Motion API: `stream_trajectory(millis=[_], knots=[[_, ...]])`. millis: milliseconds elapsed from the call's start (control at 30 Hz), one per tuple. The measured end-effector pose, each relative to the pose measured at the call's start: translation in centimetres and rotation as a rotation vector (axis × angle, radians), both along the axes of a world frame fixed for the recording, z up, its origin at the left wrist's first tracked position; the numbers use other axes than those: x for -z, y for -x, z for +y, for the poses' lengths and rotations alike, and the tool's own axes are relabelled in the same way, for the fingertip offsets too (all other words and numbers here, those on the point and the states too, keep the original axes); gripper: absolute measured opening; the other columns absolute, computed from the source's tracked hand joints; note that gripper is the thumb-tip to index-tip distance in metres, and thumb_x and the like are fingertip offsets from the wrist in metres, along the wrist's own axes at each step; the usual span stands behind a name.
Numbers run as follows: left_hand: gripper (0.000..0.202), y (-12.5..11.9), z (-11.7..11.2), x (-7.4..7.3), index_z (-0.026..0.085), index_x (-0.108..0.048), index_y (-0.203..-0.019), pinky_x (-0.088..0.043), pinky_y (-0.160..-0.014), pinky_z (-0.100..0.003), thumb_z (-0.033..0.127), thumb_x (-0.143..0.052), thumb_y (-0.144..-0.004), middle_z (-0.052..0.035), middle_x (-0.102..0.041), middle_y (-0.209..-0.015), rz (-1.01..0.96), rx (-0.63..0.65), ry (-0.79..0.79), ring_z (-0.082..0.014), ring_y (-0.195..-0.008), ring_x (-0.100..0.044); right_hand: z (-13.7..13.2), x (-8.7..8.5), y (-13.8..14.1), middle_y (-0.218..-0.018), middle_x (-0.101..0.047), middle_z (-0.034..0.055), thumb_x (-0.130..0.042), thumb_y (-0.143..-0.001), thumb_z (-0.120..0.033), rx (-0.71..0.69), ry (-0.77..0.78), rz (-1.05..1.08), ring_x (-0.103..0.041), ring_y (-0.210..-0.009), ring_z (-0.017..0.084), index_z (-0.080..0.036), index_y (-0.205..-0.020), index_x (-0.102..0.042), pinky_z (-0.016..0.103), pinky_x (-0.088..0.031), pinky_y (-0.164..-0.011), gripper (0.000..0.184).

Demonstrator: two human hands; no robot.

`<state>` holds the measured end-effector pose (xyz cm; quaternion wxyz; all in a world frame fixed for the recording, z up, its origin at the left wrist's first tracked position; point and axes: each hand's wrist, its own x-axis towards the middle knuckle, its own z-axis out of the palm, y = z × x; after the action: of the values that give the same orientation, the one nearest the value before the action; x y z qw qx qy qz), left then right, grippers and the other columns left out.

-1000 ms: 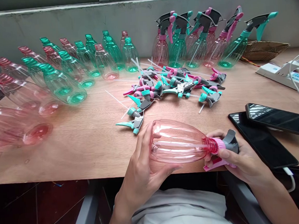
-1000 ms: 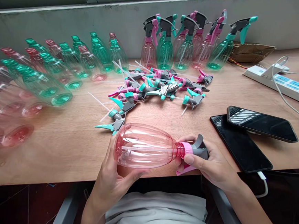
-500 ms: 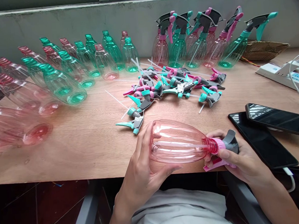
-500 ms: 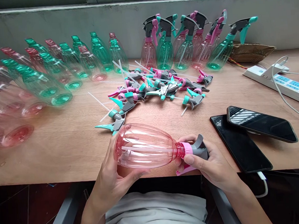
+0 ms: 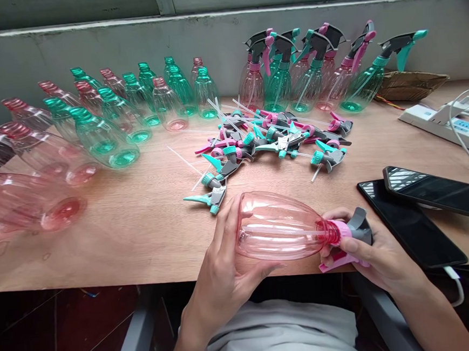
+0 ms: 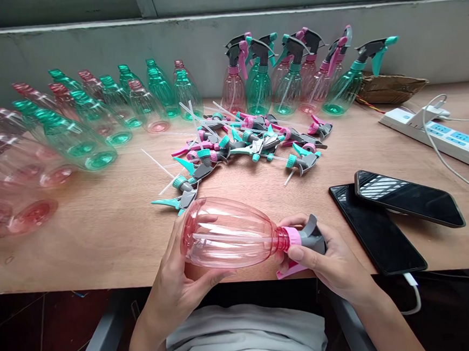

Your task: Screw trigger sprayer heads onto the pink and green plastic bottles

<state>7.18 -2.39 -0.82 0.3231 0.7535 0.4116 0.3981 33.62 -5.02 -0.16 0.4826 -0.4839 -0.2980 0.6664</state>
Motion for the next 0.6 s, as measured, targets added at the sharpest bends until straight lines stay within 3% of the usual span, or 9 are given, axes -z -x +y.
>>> stream_trajectory(millis=[267,433,600], knots=[[0.098,0.22,0.14,0.01,0.043,-0.015,-0.166,-0.039,-0.126,-0.053,0.040,-0.079,-0.092,-0.0070,-0.029,-0.174,-0.013,0.013,0.011,-0.0344,-0.149,-0.048,0.08,-0.21,0.34,-0.069,-0.081,0.0005,-0.102,-0.064,-0.041,0.031,-0.019,-0.004,-0.078,-0.058,0.021,-0.023,-0.096,-0.079,0.030,-0.071,-0.056,0.043],[0.094,0.06,-0.02,0.09,0.043,-0.016,-0.166,-0.035,-0.129,-0.049,0.034,-0.077,-0.095,-0.0059,-0.032,-0.173,-0.029,-0.013,0.011,-0.0320,-0.156,-0.039,0.12,-0.10,0.36,-0.068,-0.080,0.0004,-0.101,-0.066,-0.040,0.029,-0.038,0.007,-0.076,-0.059,0.020,-0.023,-0.096,-0.080,0.031,-0.071,-0.056,0.040],[0.088,-0.02,-0.17,0.03,0.044,-0.017,-0.165,-0.048,-0.120,-0.041,0.033,-0.073,-0.098,-0.0065,-0.039,-0.169,-0.027,-0.021,0.024,-0.0266,-0.142,-0.056,0.10,0.14,0.14,-0.069,-0.081,0.0015,-0.100,-0.069,-0.041,-0.001,-0.041,-0.005,-0.077,-0.061,0.021,-0.023,-0.098,-0.079,0.032,-0.071,-0.059,0.040]])
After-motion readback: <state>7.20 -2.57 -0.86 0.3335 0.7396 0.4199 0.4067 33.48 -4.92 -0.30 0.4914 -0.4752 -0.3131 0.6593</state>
